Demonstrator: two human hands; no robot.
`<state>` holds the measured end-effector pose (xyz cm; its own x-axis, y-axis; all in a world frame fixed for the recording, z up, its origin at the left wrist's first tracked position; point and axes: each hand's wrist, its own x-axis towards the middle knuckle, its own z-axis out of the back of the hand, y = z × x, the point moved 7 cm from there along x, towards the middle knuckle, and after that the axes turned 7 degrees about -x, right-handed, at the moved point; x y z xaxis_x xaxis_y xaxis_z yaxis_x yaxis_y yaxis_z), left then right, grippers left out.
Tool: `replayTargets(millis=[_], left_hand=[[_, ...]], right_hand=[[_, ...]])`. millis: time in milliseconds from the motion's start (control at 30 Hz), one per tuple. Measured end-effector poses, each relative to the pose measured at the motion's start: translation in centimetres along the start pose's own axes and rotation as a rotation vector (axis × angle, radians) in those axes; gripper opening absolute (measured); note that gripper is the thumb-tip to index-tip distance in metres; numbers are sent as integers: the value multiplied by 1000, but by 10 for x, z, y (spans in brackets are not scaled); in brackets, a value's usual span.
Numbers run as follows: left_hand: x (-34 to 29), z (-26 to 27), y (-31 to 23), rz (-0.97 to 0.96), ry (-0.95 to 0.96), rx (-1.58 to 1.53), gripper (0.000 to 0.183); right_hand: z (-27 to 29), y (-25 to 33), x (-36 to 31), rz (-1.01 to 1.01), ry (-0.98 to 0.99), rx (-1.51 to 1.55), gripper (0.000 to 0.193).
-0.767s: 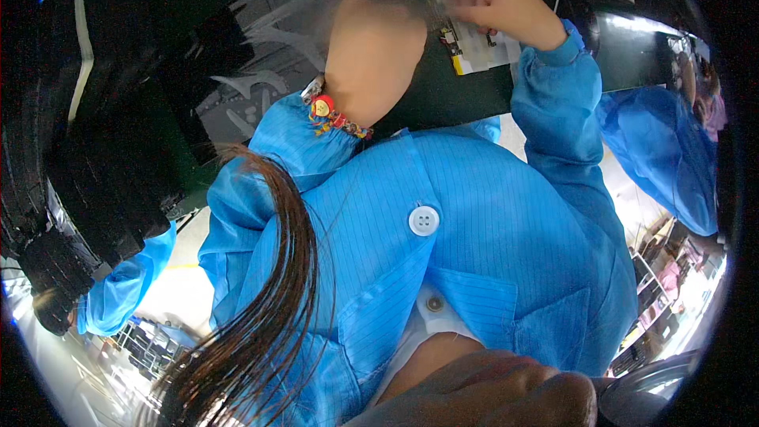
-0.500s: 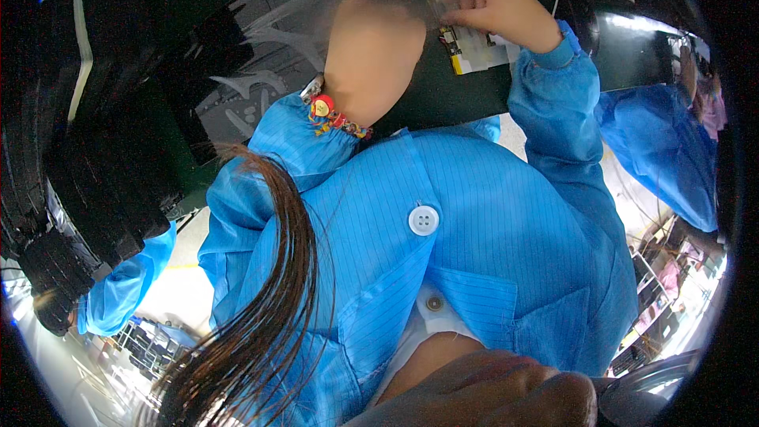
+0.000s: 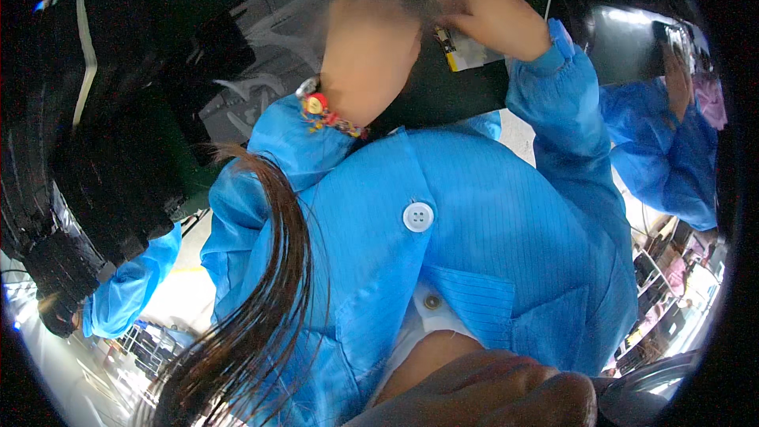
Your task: Testing a tablet screen's display and touch response at a factory workbench.
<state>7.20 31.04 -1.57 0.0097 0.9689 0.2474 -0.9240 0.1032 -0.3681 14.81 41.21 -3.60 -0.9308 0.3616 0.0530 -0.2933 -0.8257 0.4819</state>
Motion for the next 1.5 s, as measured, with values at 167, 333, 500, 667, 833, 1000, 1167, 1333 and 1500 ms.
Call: replayTargets(millis=[167, 333, 500, 667, 833, 1000, 1167, 1333, 1500], left_hand=[[5, 43, 34, 3, -138, -200, 30], [-4, 55, 113, 87, -140, 48, 36], [-16, 52, 124, 248, -58, -19, 46], [-27, 45, 101, 282, 17, -52, 41], [-11, 46, 63, 206, 15, 8, 33], [23, 8, 4, 21, 87, -122, 27], [31, -12, -2, 40, 31, -44, 24], [22, -16, 13, 20, 73, -33, 22], [16, -15, 17, -6, 95, -40, 22]], right_hand=[[4, 1, 15, 35, 116, -27, 16], [14, 15, 32, 14, 73, -142, 42], [10, 17, 38, 53, 121, -32, 34], [10, 11, 26, 125, 317, 370, 31], [8, 2, 23, 270, 366, 433, 28], [4, -7, 22, -16, 472, 583, 35], [11, -11, 22, -43, 398, 476, 43], [18, -18, 24, -56, 321, 484, 55], [16, -21, 23, -80, 344, 505, 59]])
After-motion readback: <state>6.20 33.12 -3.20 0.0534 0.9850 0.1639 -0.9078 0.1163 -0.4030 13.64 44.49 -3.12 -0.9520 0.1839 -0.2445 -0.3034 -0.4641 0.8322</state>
